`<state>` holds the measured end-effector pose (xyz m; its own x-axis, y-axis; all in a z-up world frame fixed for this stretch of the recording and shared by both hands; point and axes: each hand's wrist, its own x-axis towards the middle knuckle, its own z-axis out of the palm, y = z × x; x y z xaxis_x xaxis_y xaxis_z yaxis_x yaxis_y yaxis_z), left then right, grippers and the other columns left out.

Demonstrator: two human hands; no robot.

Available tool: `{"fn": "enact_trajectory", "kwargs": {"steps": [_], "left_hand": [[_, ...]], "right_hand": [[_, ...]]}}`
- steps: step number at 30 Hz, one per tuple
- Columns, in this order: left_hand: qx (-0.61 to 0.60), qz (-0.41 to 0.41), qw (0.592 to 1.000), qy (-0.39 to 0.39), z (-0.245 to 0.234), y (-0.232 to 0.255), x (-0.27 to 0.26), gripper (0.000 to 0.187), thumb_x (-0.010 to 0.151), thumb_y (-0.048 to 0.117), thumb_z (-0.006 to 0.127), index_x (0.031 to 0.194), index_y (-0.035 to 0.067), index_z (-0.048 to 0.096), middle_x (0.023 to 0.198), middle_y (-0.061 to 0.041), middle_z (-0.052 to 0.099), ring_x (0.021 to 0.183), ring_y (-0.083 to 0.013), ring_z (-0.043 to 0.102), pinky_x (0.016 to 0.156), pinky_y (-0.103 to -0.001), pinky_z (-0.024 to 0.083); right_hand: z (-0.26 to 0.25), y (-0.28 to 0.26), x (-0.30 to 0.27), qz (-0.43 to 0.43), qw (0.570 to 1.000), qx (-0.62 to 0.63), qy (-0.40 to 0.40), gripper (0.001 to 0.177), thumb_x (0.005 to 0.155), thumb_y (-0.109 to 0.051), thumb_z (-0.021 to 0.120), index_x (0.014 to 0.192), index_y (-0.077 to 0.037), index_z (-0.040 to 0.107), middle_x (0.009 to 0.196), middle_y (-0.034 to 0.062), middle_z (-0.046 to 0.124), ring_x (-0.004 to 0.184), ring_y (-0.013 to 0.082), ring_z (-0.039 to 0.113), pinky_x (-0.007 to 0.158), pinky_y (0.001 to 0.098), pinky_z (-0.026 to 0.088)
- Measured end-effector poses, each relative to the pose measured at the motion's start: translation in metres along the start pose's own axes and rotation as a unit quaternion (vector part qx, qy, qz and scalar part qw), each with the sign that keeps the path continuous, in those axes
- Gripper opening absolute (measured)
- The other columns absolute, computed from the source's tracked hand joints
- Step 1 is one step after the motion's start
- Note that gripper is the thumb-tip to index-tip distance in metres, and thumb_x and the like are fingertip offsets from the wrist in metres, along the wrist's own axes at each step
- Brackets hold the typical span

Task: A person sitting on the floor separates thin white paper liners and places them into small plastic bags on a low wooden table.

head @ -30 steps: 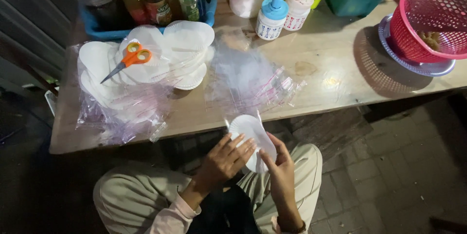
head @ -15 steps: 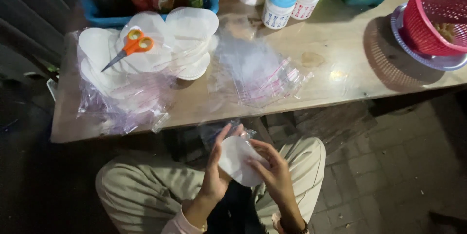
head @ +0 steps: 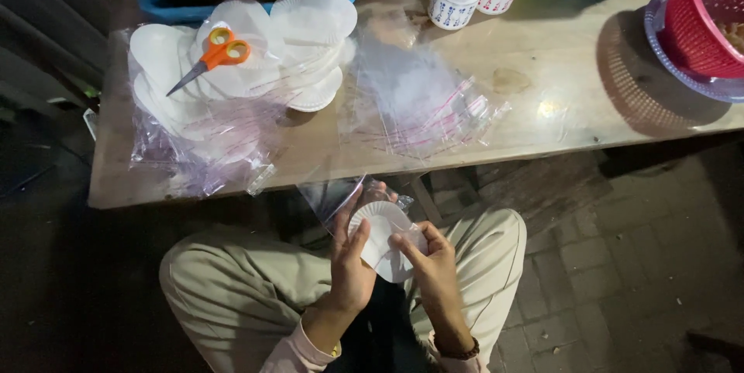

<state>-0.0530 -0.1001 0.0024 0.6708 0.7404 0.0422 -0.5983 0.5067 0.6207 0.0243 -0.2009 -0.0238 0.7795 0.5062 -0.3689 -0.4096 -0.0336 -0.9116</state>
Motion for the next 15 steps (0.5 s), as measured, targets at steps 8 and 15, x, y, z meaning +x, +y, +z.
{"fn": "enact_trajectory", "kwargs": {"steps": [8,15], "left_hand": [[0.024,-0.109,0.994,-0.012,0.008,0.002,-0.009,0.059,0.101,0.018,0.058,0.156,0.013,0.037,0.152,-0.021,0.055,0.138,-0.0300,0.055,0.113,-0.042,0.045],[0.063,-0.107,0.992,-0.035,-0.001,0.000,-0.003,0.056,0.103,0.018,0.055,0.156,0.015,0.038,0.160,-0.018,0.048,0.142,-0.0253,0.049,0.116,-0.038,0.040]], "right_hand": [[0.005,-0.012,0.000,-0.091,0.992,-0.069,0.044,0.017,0.082,-0.013,0.084,0.081,-0.008,0.068,0.072,0.0005,0.063,0.065,0.0090,0.056,0.057,0.0238,0.045],[-0.004,-0.010,0.002,-0.104,0.994,-0.012,0.015,0.027,0.079,-0.011,0.085,0.103,-0.004,0.072,0.094,0.0055,0.071,0.083,0.0129,0.063,0.071,0.0246,0.052]]}}
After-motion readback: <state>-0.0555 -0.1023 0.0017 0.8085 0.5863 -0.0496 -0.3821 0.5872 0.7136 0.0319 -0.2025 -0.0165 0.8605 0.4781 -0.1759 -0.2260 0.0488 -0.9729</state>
